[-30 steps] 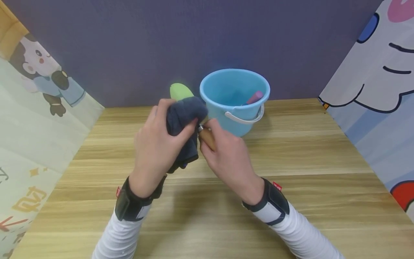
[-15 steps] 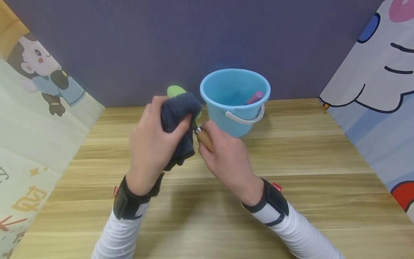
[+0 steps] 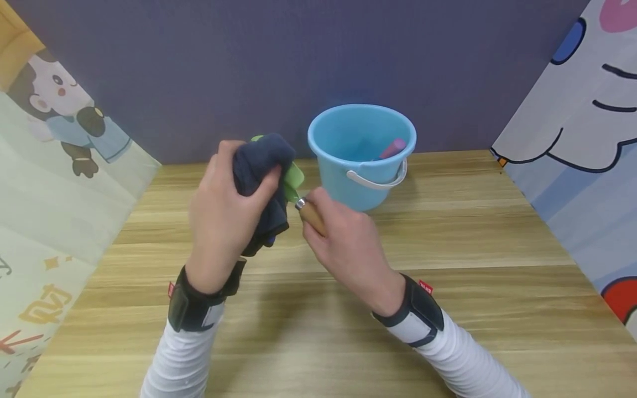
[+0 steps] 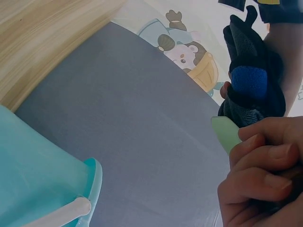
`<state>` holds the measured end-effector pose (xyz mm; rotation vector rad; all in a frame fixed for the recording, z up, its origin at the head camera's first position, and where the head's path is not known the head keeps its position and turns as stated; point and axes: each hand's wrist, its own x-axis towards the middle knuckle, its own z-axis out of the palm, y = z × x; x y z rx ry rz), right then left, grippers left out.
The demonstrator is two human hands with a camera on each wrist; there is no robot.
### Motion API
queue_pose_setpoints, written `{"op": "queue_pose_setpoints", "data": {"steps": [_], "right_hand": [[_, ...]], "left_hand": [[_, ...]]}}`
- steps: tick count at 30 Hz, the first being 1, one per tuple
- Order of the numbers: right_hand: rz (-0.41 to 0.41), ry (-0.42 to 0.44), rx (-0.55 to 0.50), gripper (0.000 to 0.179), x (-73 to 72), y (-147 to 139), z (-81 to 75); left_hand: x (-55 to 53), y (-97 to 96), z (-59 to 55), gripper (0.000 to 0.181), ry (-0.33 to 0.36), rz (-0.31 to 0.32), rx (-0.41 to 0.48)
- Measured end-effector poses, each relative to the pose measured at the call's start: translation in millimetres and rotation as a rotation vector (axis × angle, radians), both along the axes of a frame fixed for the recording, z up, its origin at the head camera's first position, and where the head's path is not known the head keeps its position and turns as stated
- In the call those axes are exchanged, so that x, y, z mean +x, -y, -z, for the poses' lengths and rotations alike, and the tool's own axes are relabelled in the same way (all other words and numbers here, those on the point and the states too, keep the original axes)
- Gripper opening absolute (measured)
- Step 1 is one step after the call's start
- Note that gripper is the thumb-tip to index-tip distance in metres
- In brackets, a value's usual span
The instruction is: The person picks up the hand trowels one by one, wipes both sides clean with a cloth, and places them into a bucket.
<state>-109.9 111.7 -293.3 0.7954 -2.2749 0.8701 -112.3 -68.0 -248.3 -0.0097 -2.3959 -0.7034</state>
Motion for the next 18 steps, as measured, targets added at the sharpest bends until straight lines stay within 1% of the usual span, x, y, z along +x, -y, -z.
{"op": "queue_pose_setpoints", "data": {"steps": [5,11,18], "right_hand": [[-0.011,-0.001,0.012,0.026,2.0,0.4,-1.3],[-0.036,0.032,0.015,0.024,4.6,1.1,-3.3],[-0.052,0.048,-0.001,0.023,6.4,1.3,-4.4]], "left_hand": [[-1.1,7.1,-4.1,0.054,0.008,-0.024,0.028],[-2.9,16.6,-7.8,0.056,0.005,-0.065,0.062],[-3.2,21.4,-10.1,0.057,0.006,-0.104,0.062]]}}
